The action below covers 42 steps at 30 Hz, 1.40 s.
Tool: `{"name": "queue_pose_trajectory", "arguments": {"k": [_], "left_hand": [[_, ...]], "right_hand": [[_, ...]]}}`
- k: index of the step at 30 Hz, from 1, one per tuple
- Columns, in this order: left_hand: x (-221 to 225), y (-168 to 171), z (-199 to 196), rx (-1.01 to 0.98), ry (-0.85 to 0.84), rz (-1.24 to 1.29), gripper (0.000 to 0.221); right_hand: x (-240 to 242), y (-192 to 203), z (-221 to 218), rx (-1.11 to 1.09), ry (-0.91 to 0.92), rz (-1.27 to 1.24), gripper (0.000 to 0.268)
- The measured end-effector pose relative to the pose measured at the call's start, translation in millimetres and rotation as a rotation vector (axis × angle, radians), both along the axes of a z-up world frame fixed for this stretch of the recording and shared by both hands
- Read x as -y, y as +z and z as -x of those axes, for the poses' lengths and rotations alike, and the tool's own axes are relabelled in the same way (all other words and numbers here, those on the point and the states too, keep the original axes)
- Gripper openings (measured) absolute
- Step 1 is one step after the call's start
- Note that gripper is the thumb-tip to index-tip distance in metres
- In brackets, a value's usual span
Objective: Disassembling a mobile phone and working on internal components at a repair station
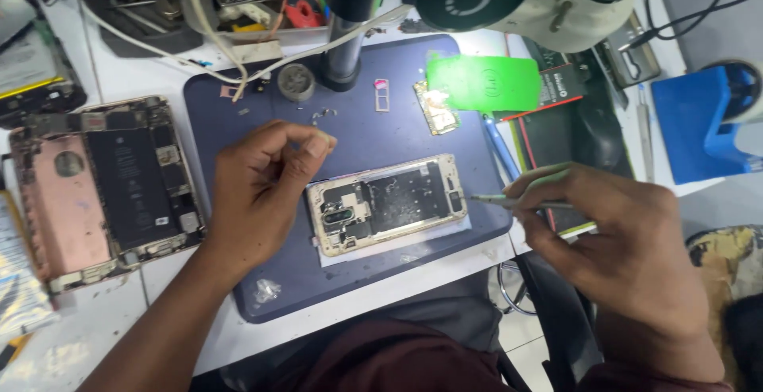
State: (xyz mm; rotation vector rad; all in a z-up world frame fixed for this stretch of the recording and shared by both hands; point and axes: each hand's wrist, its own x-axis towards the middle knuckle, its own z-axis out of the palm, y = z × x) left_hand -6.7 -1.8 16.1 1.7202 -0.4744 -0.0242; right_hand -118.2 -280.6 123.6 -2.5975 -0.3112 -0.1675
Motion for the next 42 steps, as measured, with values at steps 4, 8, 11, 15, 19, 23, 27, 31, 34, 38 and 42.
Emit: {"name": "queue_pose_trajectory", "arguments": {"k": [4, 8, 11, 15, 19, 23, 27, 31, 34, 38, 42], "left_hand": [[1, -3, 1, 0.036, 0.015, -0.096, 0.023], [0, -5, 0, 0.072, 0.025, -0.129, 0.021], [-1, -5, -2, 0.078, 0.041, -0.151, 0.020], [-3, -6, -4, 0.114, 0.049, -0.143, 0.019], [-5, -5, -6, 0.164, 0.062, -0.180, 0.019], [-6, -9, -10, 0.289, 0.107, -0.252, 0.015], [-11, -26, -18, 0.596, 0.251, -0.448, 0.015], [-16, -41, -25, 0.671, 0.336, -0.586, 0.011], [-17, -45, -29, 0.706, 0.296, -0.630, 0.010], [-23, -44, -35, 0.713, 0.348, -0.646, 0.010], [-35, -41, -38, 0.578, 0.434, -0.689, 0.010]], "right_hand": [[9, -6, 2, -0.065, 0.055, 0.033, 0.010], [13, -10, 3, -0.074, 0.084, 0.044, 0.010], [14, -11, 2, -0.073, 0.104, 0.056, 0.009], [16, -13, 2, -0.061, 0.134, 0.101, 0.012], [13, -11, -1, -0.070, 0.186, 0.113, 0.010], [11, -11, -1, -0.115, 0.177, 0.162, 0.007], [18, -31, 2, 0.008, 0.093, 0.399, 0.029], [10, -21, -1, 0.006, 0.118, 0.381, 0.030], [11, -23, 0, -0.071, 0.093, 0.259, 0.028], [9, -28, -2, 0.022, 0.019, 0.319, 0.027], [11, -28, -1, 0.010, 0.074, 0.195, 0.022]]}}
